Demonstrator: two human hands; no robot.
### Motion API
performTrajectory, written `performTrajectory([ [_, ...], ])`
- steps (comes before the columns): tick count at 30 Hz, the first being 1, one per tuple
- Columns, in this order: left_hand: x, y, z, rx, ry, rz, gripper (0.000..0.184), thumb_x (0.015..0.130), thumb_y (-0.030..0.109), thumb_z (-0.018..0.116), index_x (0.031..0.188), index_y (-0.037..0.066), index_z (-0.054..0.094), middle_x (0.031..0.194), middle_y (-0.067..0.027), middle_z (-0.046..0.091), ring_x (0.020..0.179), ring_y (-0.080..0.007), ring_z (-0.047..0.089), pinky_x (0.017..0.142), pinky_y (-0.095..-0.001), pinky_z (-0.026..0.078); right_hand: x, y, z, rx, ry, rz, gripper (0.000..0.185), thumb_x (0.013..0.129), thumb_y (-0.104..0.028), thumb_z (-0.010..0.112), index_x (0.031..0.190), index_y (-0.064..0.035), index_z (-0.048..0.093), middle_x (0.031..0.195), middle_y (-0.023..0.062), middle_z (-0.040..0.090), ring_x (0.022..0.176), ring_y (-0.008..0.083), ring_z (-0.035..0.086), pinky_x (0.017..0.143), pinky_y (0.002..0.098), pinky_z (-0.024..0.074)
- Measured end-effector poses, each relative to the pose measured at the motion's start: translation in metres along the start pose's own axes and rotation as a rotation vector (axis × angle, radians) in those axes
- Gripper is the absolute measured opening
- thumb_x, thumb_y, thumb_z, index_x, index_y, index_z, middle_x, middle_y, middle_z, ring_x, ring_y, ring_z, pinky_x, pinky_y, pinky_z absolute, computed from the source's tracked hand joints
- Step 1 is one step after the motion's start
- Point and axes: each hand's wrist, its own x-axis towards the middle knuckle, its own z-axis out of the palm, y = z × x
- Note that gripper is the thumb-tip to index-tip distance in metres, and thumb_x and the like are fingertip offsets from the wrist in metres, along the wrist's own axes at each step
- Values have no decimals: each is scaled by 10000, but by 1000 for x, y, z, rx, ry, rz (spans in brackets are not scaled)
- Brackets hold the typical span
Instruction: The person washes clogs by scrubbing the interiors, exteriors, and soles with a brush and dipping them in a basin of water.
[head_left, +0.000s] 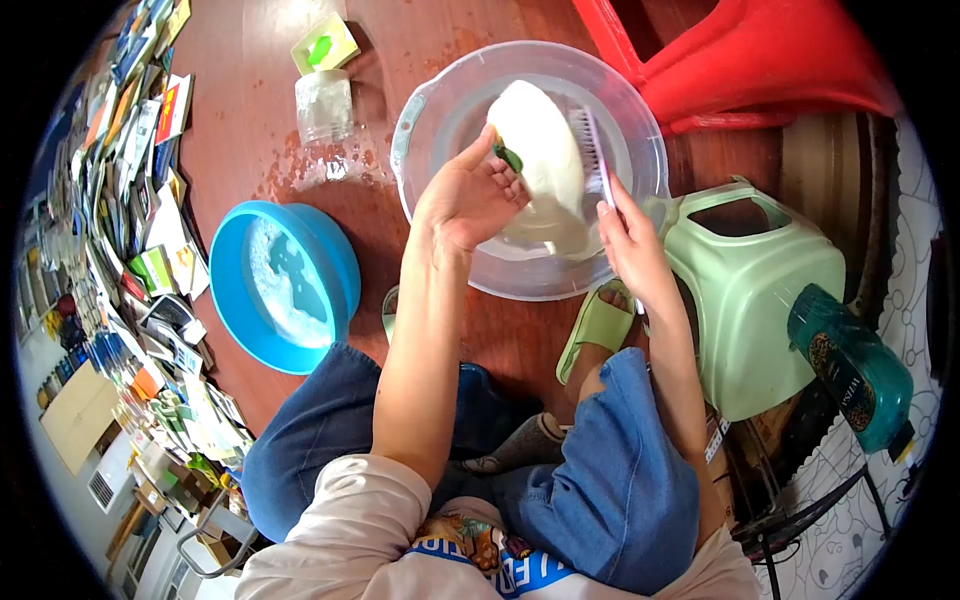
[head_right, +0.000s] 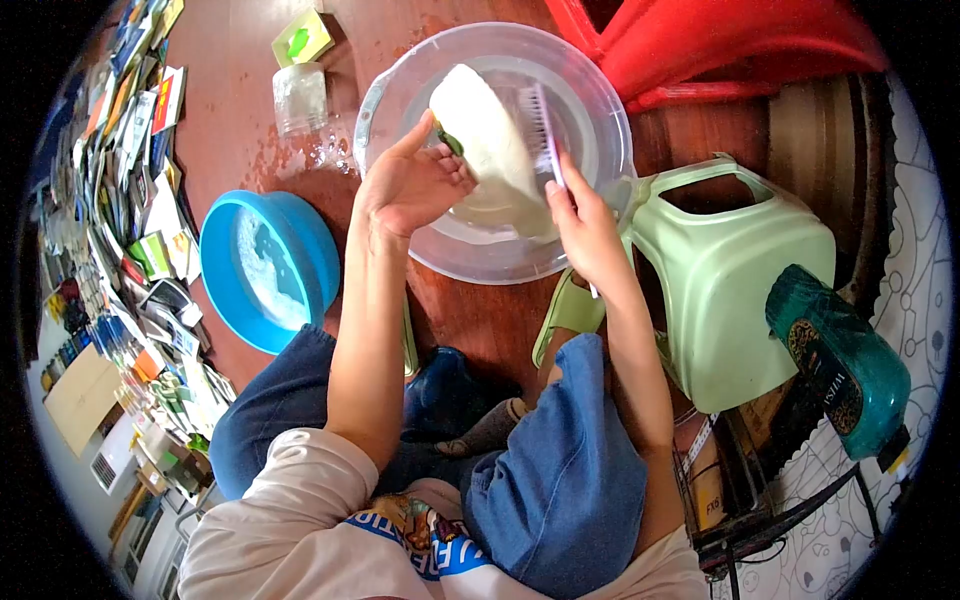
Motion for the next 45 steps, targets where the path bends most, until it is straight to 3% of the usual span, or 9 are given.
performTrajectory([
  [1,-6,-4,6,-164,-55,-48,548,917,344,670,1218,-66,465,1237,-169,489,1181,-294,453,1095,-428,332,6,-4,-4,-133,8,57,550,1003,-202,501,1521,-177,318,807,79,557,716,163,552,708,323,484],
  [4,-8,-18,16,-271,-45,67,461,911,283,687,1205,-16,496,1251,-160,484,1202,-305,451,1110,-457,321,31,6,4,-788,192,-221,571,987,-160,457,1528,-174,275,1061,209,583,862,294,626,807,425,506],
  [5,-8,-18,19,-297,-65,59,393,904,232,698,1188,17,531,1259,-151,493,1230,-306,440,1120,-482,312,35,6,3,-803,125,-36,558,980,-163,433,1512,-164,264,1271,273,489,1027,418,592,892,521,471],
  [11,-19,-33,44,-327,-48,181,228,912,127,670,1120,63,603,1162,-85,634,1149,-231,557,1088,-430,381,85,35,19,-1169,224,-179,541,935,-152,503,1448,-137,331,1188,309,497,1094,494,549,906,548,454],
  [16,-17,-39,36,-236,-37,225,193,915,104,657,1106,93,635,1107,-68,684,1095,-186,613,1044,-374,427,111,55,26,-892,167,-54,586,894,-84,517,1449,-118,330,1254,279,513,1137,464,541,967,512,431],
  [18,-19,-35,34,-316,-100,179,178,916,111,655,1092,89,644,1101,-63,687,1078,-185,616,1048,-384,422,126,88,15,-341,135,-278,617,868,-78,538,1454,-125,350,1310,259,522,1169,436,536,991,481,429],
  [23,-12,-42,29,-395,-64,266,233,896,179,700,1099,83,640,1136,-24,641,1058,-183,568,1056,-339,386,23,-16,-1,-363,237,-477,656,877,-90,595,1485,-182,369,1258,271,556,1124,407,559,981,448,430],
  [29,-2,-66,27,-141,-110,345,236,937,258,651,1110,98,634,1144,4,627,1087,-131,537,974,-299,378,-29,-90,20,-755,181,-428,560,971,-239,554,1486,-341,361,917,186,501,739,387,620,661,468,527],
  [45,-13,-78,25,-56,-94,494,183,945,207,645,1091,98,622,1134,-7,629,1112,-147,535,1005,-347,374,42,-80,-10,-717,305,-454,487,996,-267,470,1471,-291,368,1024,295,563,873,472,626,794,531,499],
])
